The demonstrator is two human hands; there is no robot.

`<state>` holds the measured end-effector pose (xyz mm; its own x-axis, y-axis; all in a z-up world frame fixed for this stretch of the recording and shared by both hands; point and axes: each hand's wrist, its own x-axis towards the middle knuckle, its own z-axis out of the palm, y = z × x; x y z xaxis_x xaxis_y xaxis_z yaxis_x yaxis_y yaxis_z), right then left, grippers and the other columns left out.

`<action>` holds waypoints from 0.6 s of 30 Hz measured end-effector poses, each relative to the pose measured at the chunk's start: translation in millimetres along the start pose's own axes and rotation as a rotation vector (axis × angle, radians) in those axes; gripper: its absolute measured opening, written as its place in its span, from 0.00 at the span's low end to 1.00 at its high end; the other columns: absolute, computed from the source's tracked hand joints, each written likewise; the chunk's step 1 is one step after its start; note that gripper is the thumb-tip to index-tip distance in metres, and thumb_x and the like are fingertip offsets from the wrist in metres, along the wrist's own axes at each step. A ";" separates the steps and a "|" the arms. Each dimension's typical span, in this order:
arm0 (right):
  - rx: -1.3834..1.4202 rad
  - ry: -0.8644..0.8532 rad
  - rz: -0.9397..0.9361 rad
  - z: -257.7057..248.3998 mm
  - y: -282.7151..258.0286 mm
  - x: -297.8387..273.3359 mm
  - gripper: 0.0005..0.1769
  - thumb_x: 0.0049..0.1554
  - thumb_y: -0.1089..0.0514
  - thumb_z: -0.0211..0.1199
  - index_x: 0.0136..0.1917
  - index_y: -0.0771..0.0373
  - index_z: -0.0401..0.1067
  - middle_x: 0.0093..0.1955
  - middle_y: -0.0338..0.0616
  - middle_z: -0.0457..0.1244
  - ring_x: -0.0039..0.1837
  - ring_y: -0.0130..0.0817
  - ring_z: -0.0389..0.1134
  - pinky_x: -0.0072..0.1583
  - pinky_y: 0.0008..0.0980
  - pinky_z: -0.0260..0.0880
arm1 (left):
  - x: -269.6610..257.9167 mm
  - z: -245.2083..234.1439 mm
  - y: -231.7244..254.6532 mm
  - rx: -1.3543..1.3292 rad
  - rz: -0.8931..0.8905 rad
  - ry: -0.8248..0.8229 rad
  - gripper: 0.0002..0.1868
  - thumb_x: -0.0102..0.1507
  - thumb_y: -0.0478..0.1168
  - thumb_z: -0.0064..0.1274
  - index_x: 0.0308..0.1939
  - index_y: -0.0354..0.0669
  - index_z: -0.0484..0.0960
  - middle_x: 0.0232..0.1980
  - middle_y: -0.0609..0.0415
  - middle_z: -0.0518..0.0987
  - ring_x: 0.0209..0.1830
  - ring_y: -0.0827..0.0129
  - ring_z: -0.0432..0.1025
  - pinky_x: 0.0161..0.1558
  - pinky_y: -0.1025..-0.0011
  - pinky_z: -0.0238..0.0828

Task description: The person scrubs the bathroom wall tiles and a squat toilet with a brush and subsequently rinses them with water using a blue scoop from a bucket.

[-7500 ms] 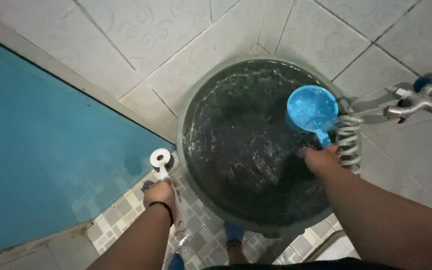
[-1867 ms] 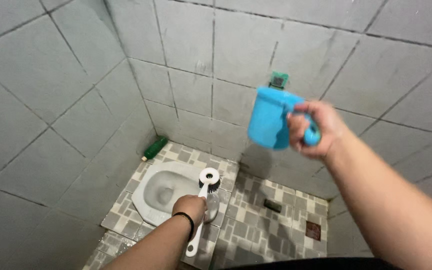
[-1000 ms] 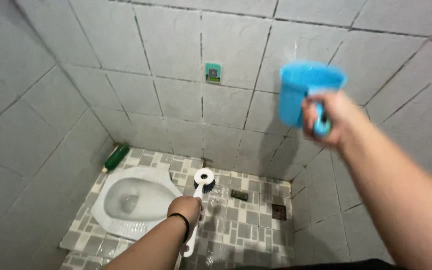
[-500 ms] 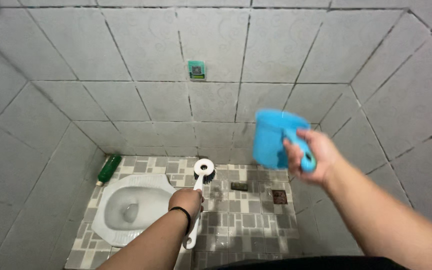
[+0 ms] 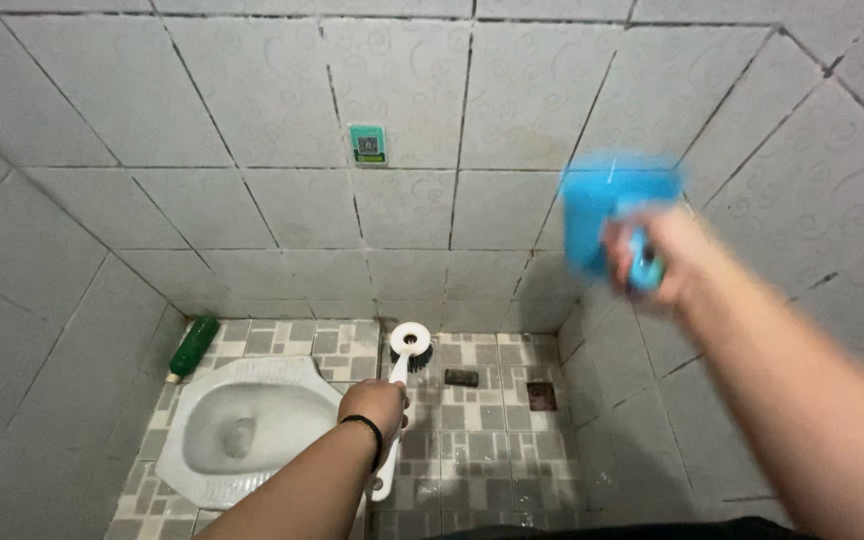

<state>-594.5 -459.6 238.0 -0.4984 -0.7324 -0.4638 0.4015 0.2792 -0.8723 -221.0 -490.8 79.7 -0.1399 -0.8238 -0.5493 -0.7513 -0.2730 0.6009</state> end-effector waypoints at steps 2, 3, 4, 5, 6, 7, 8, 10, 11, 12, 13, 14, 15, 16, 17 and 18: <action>0.130 -0.085 0.048 25.1 -84.3 -1.7 0.10 0.64 0.53 0.53 0.43 0.59 0.68 0.26 0.27 0.58 0.25 0.16 0.58 0.28 0.18 0.60 | 0.2 4.5 3.7 -0.392 -0.110 0.050 0.17 0.68 0.44 0.45 0.37 0.38 0.86 0.33 0.49 0.85 0.29 0.65 0.79 0.38 0.64 0.72; 0.134 -0.109 0.074 29.7 -105.6 -4.6 0.12 0.64 0.51 0.53 0.43 0.59 0.68 0.26 0.25 0.56 0.25 0.15 0.58 0.29 0.19 0.61 | 0.0 7.4 6.7 -0.470 -0.130 0.064 0.16 0.67 0.44 0.45 0.37 0.38 0.86 0.33 0.49 0.85 0.29 0.65 0.79 0.38 0.64 0.72; 0.126 -0.139 0.091 29.6 -107.9 -5.4 0.12 0.64 0.51 0.53 0.44 0.59 0.68 0.26 0.25 0.57 0.25 0.15 0.58 0.29 0.19 0.62 | 0.7 8.8 10.4 -0.461 -0.124 0.061 0.16 0.67 0.44 0.46 0.37 0.38 0.86 0.33 0.49 0.85 0.29 0.65 0.79 0.38 0.64 0.72; 0.118 -0.170 0.108 30.3 -107.3 -1.7 0.12 0.64 0.50 0.53 0.44 0.60 0.67 0.26 0.26 0.58 0.25 0.16 0.58 0.29 0.19 0.62 | 1.0 10.8 14.0 -0.466 -0.123 0.060 0.16 0.67 0.44 0.46 0.37 0.38 0.86 0.33 0.49 0.85 0.29 0.65 0.79 0.38 0.64 0.73; 0.110 -0.203 0.133 34.5 -101.2 5.5 0.13 0.64 0.49 0.53 0.44 0.60 0.67 0.26 0.26 0.58 0.25 0.16 0.59 0.29 0.19 0.62 | -0.5 11.3 13.2 -0.467 -0.126 0.060 0.16 0.67 0.44 0.46 0.37 0.38 0.86 0.33 0.49 0.85 0.29 0.65 0.79 0.38 0.64 0.73; 0.110 -0.206 0.175 34.7 -83.0 11.4 0.13 0.64 0.50 0.54 0.46 0.62 0.68 0.26 0.26 0.58 0.25 0.16 0.59 0.28 0.18 0.62 | -1.8 12.2 12.7 -0.475 -0.131 0.061 0.16 0.67 0.44 0.46 0.37 0.37 0.86 0.33 0.49 0.85 0.29 0.65 0.79 0.38 0.63 0.73; 0.115 -0.203 0.216 27.6 -56.4 13.2 0.14 0.64 0.50 0.55 0.47 0.64 0.69 0.26 0.26 0.58 0.25 0.16 0.59 0.28 0.18 0.61 | -3.4 13.8 12.9 -0.476 -0.136 0.063 0.16 0.67 0.44 0.46 0.37 0.37 0.86 0.33 0.48 0.85 0.29 0.65 0.79 0.38 0.63 0.73; 0.177 -0.186 0.339 19.8 -1.2 15.7 0.17 0.65 0.49 0.52 0.49 0.66 0.68 0.26 0.28 0.59 0.25 0.18 0.59 0.28 0.19 0.61 | -7.0 16.8 11.8 -0.483 -0.149 0.066 0.16 0.66 0.43 0.46 0.37 0.37 0.86 0.33 0.48 0.85 0.28 0.64 0.79 0.37 0.63 0.73; 0.158 -0.172 0.430 14.8 23.1 15.2 0.21 0.65 0.44 0.51 0.48 0.66 0.69 0.26 0.29 0.59 0.25 0.19 0.59 0.28 0.20 0.60 | -9.0 17.7 10.0 -0.485 -0.159 0.068 0.16 0.66 0.43 0.46 0.37 0.37 0.86 0.33 0.48 0.85 0.28 0.64 0.79 0.37 0.63 0.73; 0.134 -0.163 0.518 11.4 42.8 15.5 0.26 0.65 0.40 0.49 0.48 0.66 0.69 0.26 0.30 0.59 0.25 0.20 0.59 0.28 0.20 0.59 | -10.1 17.6 8.8 -0.490 -0.165 0.075 0.15 0.66 0.43 0.47 0.37 0.37 0.86 0.32 0.48 0.85 0.28 0.64 0.79 0.37 0.63 0.73; 0.113 -0.178 0.573 5.4 60.7 14.4 0.27 0.65 0.38 0.47 0.47 0.64 0.69 0.26 0.29 0.59 0.26 0.20 0.59 0.29 0.21 0.58 | -10.6 17.6 8.0 -0.495 -0.169 0.081 0.15 0.66 0.43 0.47 0.37 0.37 0.86 0.32 0.48 0.85 0.28 0.64 0.79 0.37 0.63 0.73; 0.090 -0.194 0.635 0.1 78.1 13.3 0.28 0.65 0.35 0.46 0.46 0.62 0.69 0.26 0.28 0.58 0.26 0.20 0.59 0.29 0.22 0.58 | -13.5 17.5 3.6 -0.499 -0.180 0.091 0.15 0.66 0.43 0.47 0.37 0.37 0.86 0.32 0.48 0.85 0.28 0.64 0.78 0.37 0.62 0.73; 0.074 -0.206 0.663 -4.1 91.4 14.0 0.28 0.65 0.35 0.46 0.45 0.61 0.69 0.26 0.28 0.58 0.27 0.20 0.58 0.30 0.22 0.58 | -15.8 17.7 -0.3 -0.500 -0.191 0.096 0.15 0.65 0.43 0.47 0.37 0.37 0.86 0.32 0.48 0.85 0.28 0.64 0.78 0.37 0.62 0.73; 0.059 -0.218 0.687 -8.8 101.4 15.7 0.28 0.64 0.34 0.46 0.45 0.60 0.69 0.26 0.27 0.57 0.27 0.20 0.58 0.31 0.23 0.57 | -17.9 19.3 -3.8 -0.502 -0.200 0.101 0.15 0.65 0.43 0.47 0.37 0.36 0.86 0.32 0.47 0.85 0.27 0.64 0.78 0.37 0.62 0.73; 0.043 -0.230 0.712 -12.8 108.4 18.0 0.28 0.64 0.34 0.45 0.44 0.59 0.69 0.26 0.27 0.57 0.27 0.20 0.57 0.31 0.23 0.57 | -19.4 20.4 -7.0 -0.500 -0.206 0.107 0.15 0.65 0.43 0.47 0.37 0.36 0.86 0.32 0.47 0.84 0.27 0.64 0.78 0.36 0.62 0.73; 0.033 -0.223 0.719 -14.6 112.1 21.0 0.27 0.64 0.34 0.46 0.44 0.58 0.68 0.27 0.27 0.57 0.28 0.20 0.57 0.32 0.23 0.57 | -21.1 21.6 -9.9 -0.502 -0.211 0.112 0.15 0.65 0.42 0.47 0.37 0.36 0.86 0.32 0.47 0.84 0.27 0.63 0.78 0.36 0.62 0.73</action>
<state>-571.2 -434.6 128.2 0.0613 -0.4865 -0.8715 0.5937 0.7197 -0.3599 -224.5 -460.0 72.8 0.0701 -0.7662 -0.6387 -0.3522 -0.6181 0.7028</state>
